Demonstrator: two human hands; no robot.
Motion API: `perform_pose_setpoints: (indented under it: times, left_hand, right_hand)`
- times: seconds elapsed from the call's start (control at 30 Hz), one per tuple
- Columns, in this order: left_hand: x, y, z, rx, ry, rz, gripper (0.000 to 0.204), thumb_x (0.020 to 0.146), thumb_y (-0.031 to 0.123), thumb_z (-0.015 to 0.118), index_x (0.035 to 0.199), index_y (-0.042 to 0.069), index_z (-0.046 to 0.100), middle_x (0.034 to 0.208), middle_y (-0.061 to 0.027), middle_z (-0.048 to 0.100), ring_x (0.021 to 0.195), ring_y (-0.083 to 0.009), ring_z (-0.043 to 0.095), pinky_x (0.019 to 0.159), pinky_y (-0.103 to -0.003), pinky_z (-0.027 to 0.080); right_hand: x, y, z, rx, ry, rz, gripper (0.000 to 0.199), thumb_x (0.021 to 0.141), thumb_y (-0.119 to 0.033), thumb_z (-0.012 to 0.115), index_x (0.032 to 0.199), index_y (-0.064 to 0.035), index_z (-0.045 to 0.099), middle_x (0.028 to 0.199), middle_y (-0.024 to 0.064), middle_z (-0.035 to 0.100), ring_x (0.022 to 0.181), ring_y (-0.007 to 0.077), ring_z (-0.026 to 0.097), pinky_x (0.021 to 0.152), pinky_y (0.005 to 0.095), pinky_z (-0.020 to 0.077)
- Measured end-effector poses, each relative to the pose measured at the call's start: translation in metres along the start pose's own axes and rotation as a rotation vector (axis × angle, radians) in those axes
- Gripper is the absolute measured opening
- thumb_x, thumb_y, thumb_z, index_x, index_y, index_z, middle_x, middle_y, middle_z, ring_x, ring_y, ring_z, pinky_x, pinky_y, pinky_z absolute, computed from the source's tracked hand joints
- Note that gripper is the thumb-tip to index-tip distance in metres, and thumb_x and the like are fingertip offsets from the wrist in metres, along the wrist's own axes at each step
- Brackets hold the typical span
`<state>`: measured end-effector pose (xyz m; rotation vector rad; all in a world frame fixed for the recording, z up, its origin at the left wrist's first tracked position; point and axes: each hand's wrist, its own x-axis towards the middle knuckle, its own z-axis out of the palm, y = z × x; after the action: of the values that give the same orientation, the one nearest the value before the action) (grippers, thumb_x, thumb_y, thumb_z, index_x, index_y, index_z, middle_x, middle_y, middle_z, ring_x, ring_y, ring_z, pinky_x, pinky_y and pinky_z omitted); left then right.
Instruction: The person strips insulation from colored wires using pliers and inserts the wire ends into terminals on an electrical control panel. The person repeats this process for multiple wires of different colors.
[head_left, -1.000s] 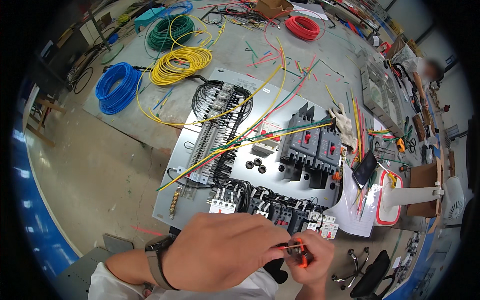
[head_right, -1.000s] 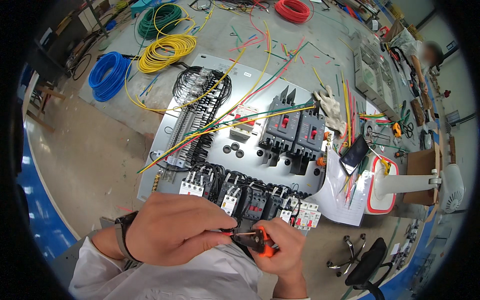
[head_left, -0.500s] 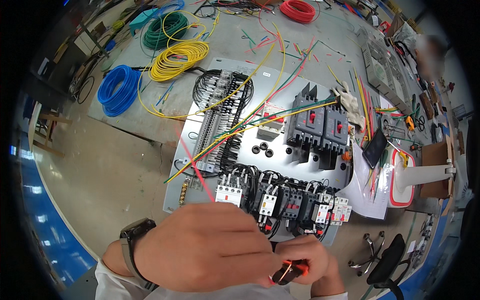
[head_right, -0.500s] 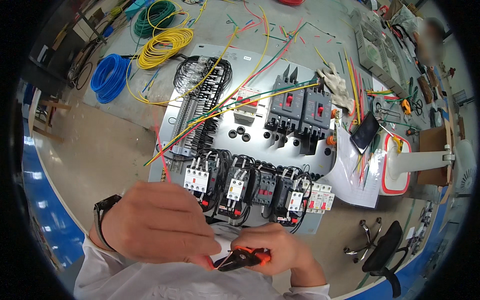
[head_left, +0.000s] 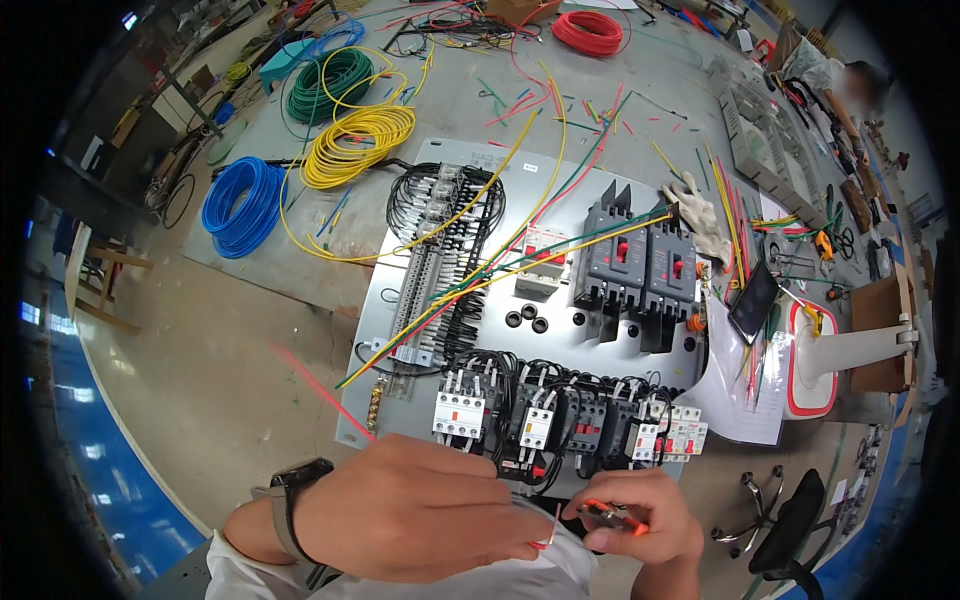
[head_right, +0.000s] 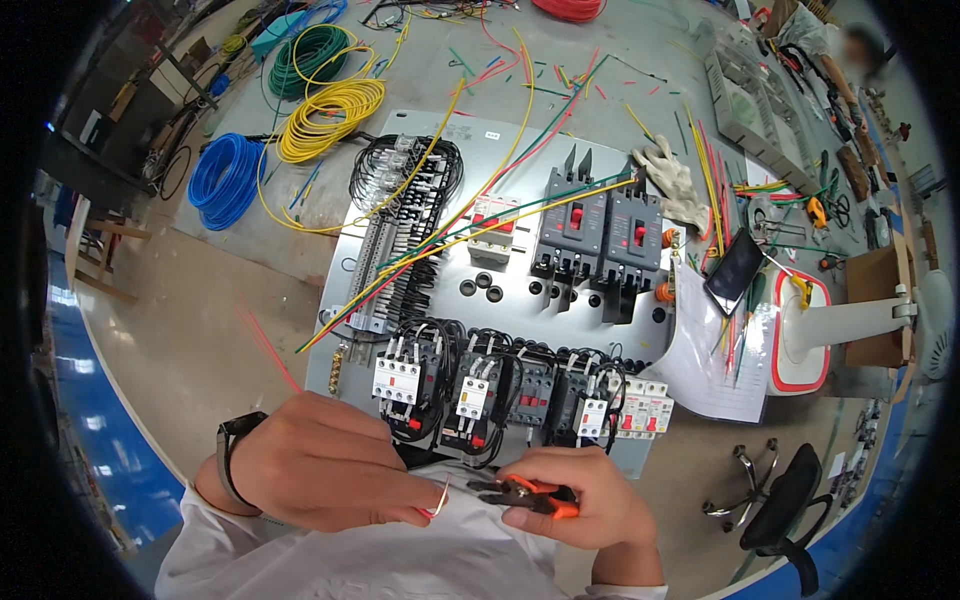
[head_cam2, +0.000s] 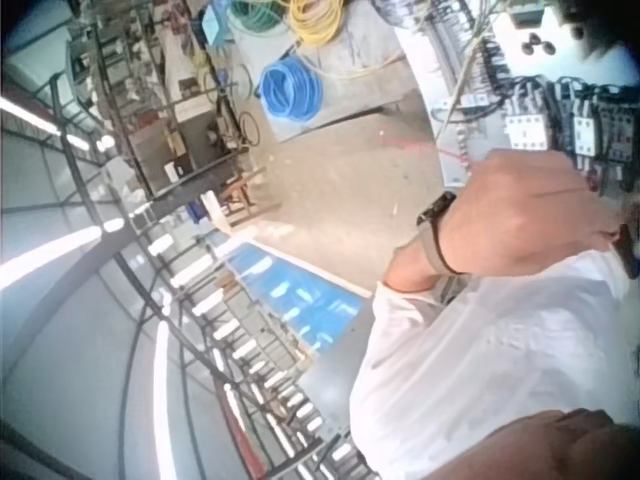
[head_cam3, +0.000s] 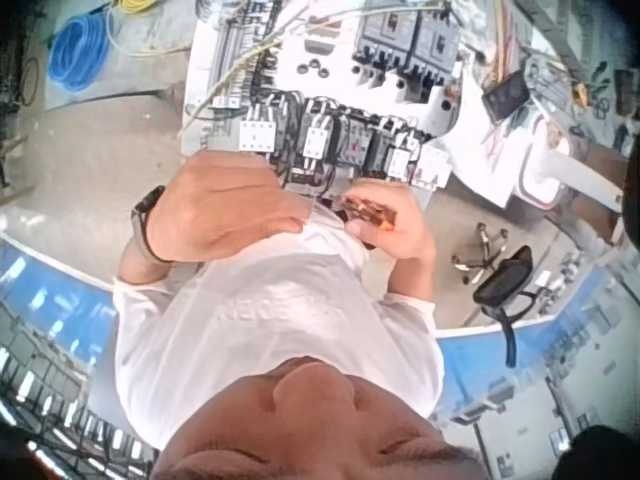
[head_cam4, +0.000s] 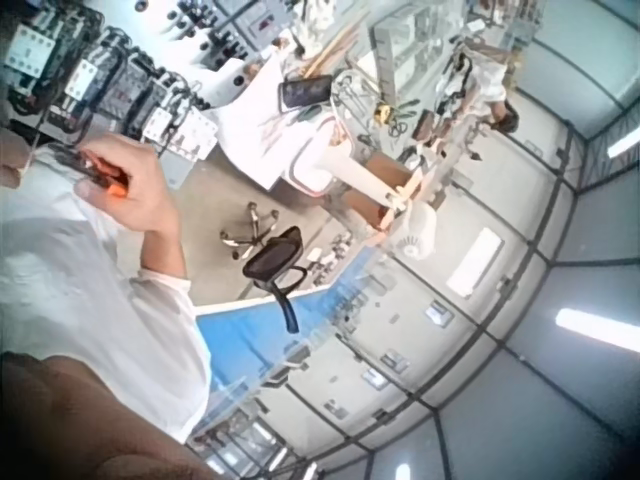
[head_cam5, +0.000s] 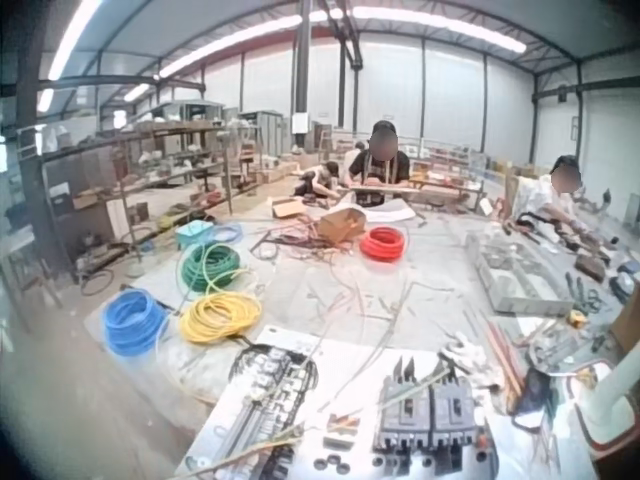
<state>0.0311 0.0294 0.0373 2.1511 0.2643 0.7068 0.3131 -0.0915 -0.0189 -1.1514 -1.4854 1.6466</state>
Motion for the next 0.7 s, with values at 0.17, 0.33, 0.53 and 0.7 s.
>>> perform_pose_setpoints:
  times: [0.17,0.33,0.53,0.7]
  left_hand:
    - [0.002,0.004,0.006,-0.021,0.002,-0.013,0.029,0.082,0.010,0.089,0.107,-0.002,0.080,0.077,-0.0035,0.071,0.057,-0.0149,0.061,0.048,-0.029,0.046]
    - [0.008,0.007,0.005,-0.013,-0.028,-0.023,0.032,0.082,0.010,0.090,0.109,-0.001,0.080,0.078,-0.0027,0.072,0.057,-0.0143,0.061,0.049,-0.028,0.046]
    - [0.008,0.008,0.005,-0.050,-0.048,-0.047,0.031,0.082,0.011,0.090,0.110,0.000,0.080,0.077,-0.0027,0.072,0.055,-0.0145,0.059,0.047,-0.028,0.043]
    - [0.007,0.005,0.007,-0.089,-0.020,-0.033,0.030,0.083,0.011,0.090,0.109,0.000,0.080,0.075,-0.0032,0.070,0.055,-0.0147,0.058,0.047,-0.029,0.042]
  right_hand:
    - [0.005,0.007,0.005,0.098,-0.072,-0.020,0.033,0.089,-0.016,0.086,0.114,0.0025,0.074,0.091,0.0098,0.071,0.069,0.0156,0.061,0.061,0.0293,0.0472]
    - [0.009,0.015,0.008,0.176,-0.117,-0.050,0.034,0.090,-0.017,0.085,0.115,0.0027,0.074,0.087,0.0089,0.070,0.068,0.0135,0.059,0.060,0.0286,0.0446]
    - [0.011,0.012,0.006,0.183,-0.162,-0.008,0.036,0.087,-0.015,0.085,0.114,0.0051,0.075,0.089,0.0121,0.072,0.071,0.0165,0.063,0.062,0.0297,0.0473]
    - [0.011,0.014,0.001,0.186,-0.214,0.046,0.038,0.081,-0.009,0.085,0.110,0.0115,0.074,0.098,0.0203,0.076,0.079,0.0225,0.071,0.067,0.0320,0.0526]
